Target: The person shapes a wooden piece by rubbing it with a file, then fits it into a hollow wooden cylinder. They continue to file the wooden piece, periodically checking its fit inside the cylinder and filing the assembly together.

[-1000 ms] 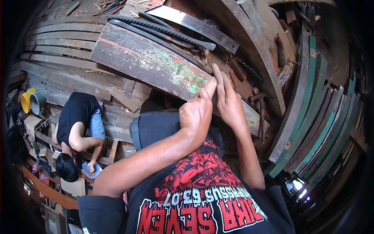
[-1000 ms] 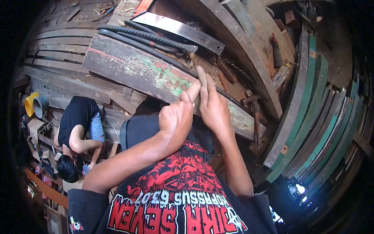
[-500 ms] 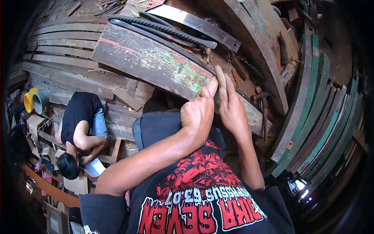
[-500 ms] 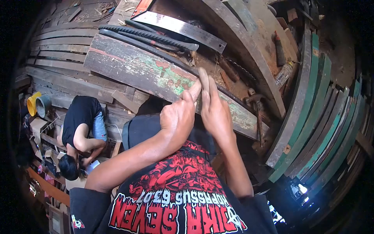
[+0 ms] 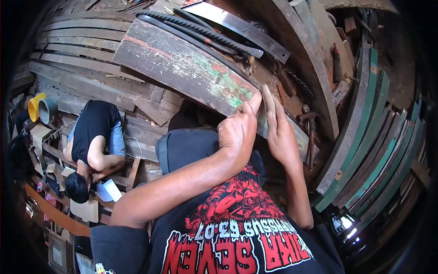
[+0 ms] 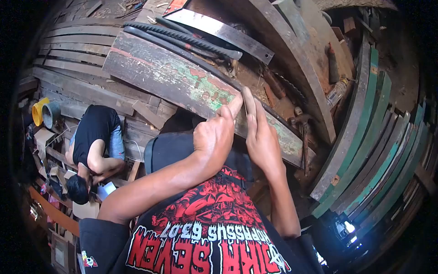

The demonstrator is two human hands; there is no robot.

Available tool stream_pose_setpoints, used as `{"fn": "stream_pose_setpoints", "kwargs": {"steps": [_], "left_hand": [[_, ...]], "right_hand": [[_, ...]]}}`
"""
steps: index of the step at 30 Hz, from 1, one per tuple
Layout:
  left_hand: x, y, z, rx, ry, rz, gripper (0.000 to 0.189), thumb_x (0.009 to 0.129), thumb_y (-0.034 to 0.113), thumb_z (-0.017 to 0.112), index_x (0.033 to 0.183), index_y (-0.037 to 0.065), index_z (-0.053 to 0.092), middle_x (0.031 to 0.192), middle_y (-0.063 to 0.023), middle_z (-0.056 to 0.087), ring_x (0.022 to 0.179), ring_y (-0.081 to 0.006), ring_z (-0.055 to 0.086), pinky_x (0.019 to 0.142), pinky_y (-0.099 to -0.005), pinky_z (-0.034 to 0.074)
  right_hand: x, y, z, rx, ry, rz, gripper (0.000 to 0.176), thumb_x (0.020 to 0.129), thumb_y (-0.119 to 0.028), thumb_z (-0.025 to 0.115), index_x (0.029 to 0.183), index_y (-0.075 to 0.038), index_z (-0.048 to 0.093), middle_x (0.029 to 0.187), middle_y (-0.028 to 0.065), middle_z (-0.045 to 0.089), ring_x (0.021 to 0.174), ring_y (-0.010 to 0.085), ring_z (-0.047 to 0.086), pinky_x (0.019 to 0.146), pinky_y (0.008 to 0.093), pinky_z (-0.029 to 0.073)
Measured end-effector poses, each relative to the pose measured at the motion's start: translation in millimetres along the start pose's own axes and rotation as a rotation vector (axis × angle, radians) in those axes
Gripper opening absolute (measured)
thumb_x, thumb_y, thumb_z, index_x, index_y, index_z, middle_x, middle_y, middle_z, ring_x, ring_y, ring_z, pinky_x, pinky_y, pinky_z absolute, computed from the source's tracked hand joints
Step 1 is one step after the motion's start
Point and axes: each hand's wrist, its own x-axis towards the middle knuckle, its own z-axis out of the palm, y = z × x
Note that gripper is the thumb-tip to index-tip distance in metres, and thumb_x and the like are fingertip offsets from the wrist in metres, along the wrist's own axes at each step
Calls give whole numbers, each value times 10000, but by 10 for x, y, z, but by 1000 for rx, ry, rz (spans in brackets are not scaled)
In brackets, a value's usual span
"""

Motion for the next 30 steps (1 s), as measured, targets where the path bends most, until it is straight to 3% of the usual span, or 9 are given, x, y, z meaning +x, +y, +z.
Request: {"fn": "stream_pose_setpoints", "kwargs": {"steps": [6,8,10,21,26,30], "left_hand": [[-22,23,66,55,-13,12,96,976,200,589,926,125,556,627,78,615,533,-62,652,389,-286,478],[-6,36,27,67,-31,-25,109,959,197,614,963,95,574,622,53,661,545,-84,694,430,-263,525],[-26,82,13,70,-45,-27,109,948,193,630,974,97,585,626,43,685,552,-93,713,451,-255,550],[-19,125,49,264,49,-24,122,961,212,614,935,100,571,622,104,557,510,-22,589,391,-247,450],[-46,181,128,316,24,-37,147,986,197,572,923,67,548,632,83,511,503,-36,537,379,-264,384],[-100,165,167,288,40,-26,128,981,188,565,927,73,547,637,75,516,499,-36,529,382,-270,391]], "right_hand": [[-102,-29,-57,-46,4,36,480,1129,-216,359,1608,-200,385,1515,258,519,1339,507,517,1088,529,452],[-76,17,2,-41,-29,125,477,1127,-221,371,1603,-200,390,1503,267,528,1332,513,520,1082,534,454],[28,-22,22,43,15,68,471,1122,-223,389,1588,-154,400,1507,277,524,1337,523,511,1082,540,450],[-28,-50,7,1,34,38,488,1123,-227,386,1610,-203,376,1496,264,534,1303,525,520,1056,547,465],[46,-24,48,-91,52,62,488,1109,-220,415,1595,-214,379,1269,323,641,1054,573,618,879,615,501],[-22,-121,15,-116,22,117,506,1105,-219,415,1608,-225,361,1254,338,639,1047,568,620,884,624,495]]}}
